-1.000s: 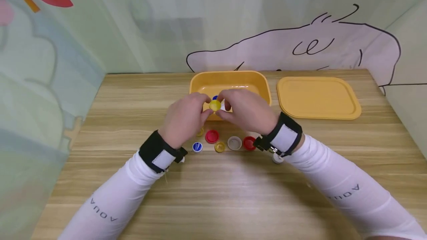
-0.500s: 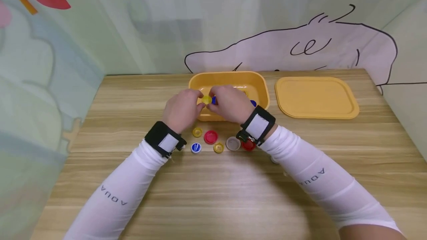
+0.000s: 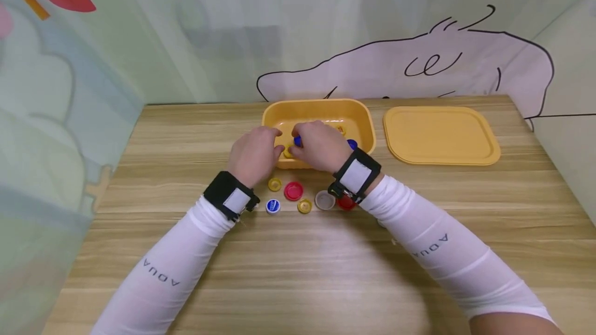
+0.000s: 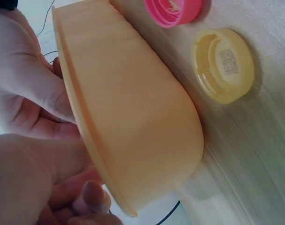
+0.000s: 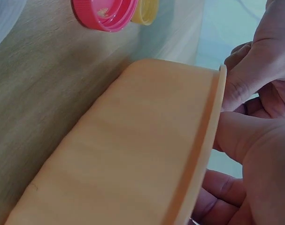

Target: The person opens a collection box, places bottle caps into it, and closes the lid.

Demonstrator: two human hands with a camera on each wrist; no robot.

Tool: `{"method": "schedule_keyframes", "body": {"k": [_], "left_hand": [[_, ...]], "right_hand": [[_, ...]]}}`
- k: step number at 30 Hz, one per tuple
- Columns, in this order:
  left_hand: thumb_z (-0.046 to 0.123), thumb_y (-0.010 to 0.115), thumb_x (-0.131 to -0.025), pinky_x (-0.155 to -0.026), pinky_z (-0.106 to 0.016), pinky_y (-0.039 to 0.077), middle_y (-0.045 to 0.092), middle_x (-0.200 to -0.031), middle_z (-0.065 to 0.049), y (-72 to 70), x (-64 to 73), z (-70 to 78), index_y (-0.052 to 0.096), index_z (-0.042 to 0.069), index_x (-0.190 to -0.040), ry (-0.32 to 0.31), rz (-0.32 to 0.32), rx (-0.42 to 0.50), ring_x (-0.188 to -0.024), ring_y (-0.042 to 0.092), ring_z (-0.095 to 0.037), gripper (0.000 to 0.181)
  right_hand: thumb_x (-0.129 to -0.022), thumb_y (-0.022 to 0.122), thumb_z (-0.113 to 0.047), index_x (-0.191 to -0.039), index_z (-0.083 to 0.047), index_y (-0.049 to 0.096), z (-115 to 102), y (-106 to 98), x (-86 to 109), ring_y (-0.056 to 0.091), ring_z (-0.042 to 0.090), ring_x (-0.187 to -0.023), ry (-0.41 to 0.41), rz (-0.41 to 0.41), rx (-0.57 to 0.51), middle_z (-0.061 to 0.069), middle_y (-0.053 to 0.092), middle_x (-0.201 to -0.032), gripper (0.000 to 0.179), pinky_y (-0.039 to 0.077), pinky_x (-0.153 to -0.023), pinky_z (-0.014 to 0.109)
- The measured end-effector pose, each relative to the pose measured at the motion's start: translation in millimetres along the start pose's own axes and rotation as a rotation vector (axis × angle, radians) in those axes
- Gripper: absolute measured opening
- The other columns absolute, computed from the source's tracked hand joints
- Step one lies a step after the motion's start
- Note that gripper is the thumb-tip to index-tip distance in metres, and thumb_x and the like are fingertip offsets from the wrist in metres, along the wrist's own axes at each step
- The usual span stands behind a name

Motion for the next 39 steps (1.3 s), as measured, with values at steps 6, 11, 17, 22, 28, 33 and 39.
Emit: {"method": "schedule_keyframes", "body": {"k": [6, 11, 17, 22, 28, 33, 39], "left_hand": [[0.031, 0.062, -0.089, -0.076, -0.039, 0.052, 0.06, -0.114, -0.01, -13.4, 9.0, -0.9, 0.055, 0.01, -0.123, -0.004, 0.049, 0.067, -0.093, 0.056, -0.021, 0.04], [0.03, 0.062, -0.088, -0.065, -0.034, 0.052, 0.06, -0.098, -0.006, -28.9, 25.6, 0.6, 0.05, 0.008, -0.126, 0.034, 0.111, 0.126, -0.075, 0.051, -0.016, 0.046], [0.028, 0.064, -0.087, -0.045, -0.027, 0.038, 0.047, -0.071, 0.002, -39.2, 53.0, 4.7, 0.056, 0.008, -0.118, 0.122, 0.189, 0.139, -0.057, 0.042, -0.012, 0.037], [0.031, 0.065, -0.087, -0.044, -0.027, 0.037, 0.05, -0.071, 0.002, -27.7, 72.3, 3.4, 0.06, 0.012, -0.11, 0.161, 0.134, 0.113, -0.056, 0.042, -0.012, 0.031], [0.035, 0.069, -0.082, -0.048, -0.026, 0.04, 0.054, -0.079, 0.002, -1.2, 86.0, -6.8, 0.061, 0.014, -0.111, 0.143, 0.011, 0.105, -0.064, 0.045, -0.012, 0.037], [0.043, 0.07, -0.08, -0.047, -0.027, 0.04, 0.054, -0.078, 0.002, 24.5, 94.0, -11.9, 0.063, 0.013, -0.107, 0.119, -0.102, 0.12, -0.063, 0.046, -0.011, 0.041], [0.043, 0.072, -0.077, -0.045, -0.027, 0.039, 0.053, -0.075, 0.005, 44.6, 98.6, -12.5, 0.064, 0.015, -0.099, 0.116, -0.155, 0.122, -0.059, 0.046, -0.009, 0.037]], "right_hand": [[-0.085, 0.065, -0.035, -0.111, -0.009, 0.062, -5, -10, 10.3, 0.051, 0.012, -0.068, -0.033, 0.039, -0.002, 0.0, 0.06, -0.086, 0.037, 0.049, -0.06, 0.027], [-0.085, 0.064, -0.039, -0.109, -0.012, 0.062, -17, -19, 23.3, 0.049, 0.01, -0.074, -0.07, 0.074, 0.02, -0.001, 0.061, -0.088, 0.036, 0.049, -0.067, 0.027], [-0.085, 0.063, -0.037, -0.104, -0.013, 0.062, -43, -21, 44.9, 0.047, 0.007, -0.069, -0.193, 0.109, 0.029, -0.002, 0.059, -0.083, 0.029, 0.047, -0.058, 0.022], [-0.085, 0.064, -0.036, -0.104, -0.014, 0.062, -56, -4, 60.8, 0.048, 0.005, -0.068, -0.249, 0.038, 0.028, -0.005, 0.06, -0.086, 0.029, 0.046, -0.057, 0.02], [-0.085, 0.065, -0.032, -0.103, -0.014, 0.061, -58, 25, 70.2, 0.049, 0.003, -0.068, -0.276, -0.065, 0.04, -0.003, 0.062, -0.088, 0.026, 0.047, -0.062, 0.021], [-0.083, 0.067, -0.031, -0.101, -0.015, 0.062, -57, 45, 72.3, 0.049, 0.005, -0.067, -0.301, -0.1, 0.062, -0.005, 0.062, -0.085, 0.025, 0.046, -0.06, 0.023], [-0.082, 0.068, -0.033, -0.106, -0.015, 0.063, -58, 61, 71.7, 0.049, 0.005, -0.068, -0.325, -0.127, 0.07, -0.006, 0.063, -0.09, 0.03, 0.046, -0.06, 0.025]]}}
Point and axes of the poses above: each hand's wrist, its own x-axis away from the middle knuckle, its own y-axis out of the palm, z = x × y, the point moved 10 cm from there along -x, towards the middle knuckle
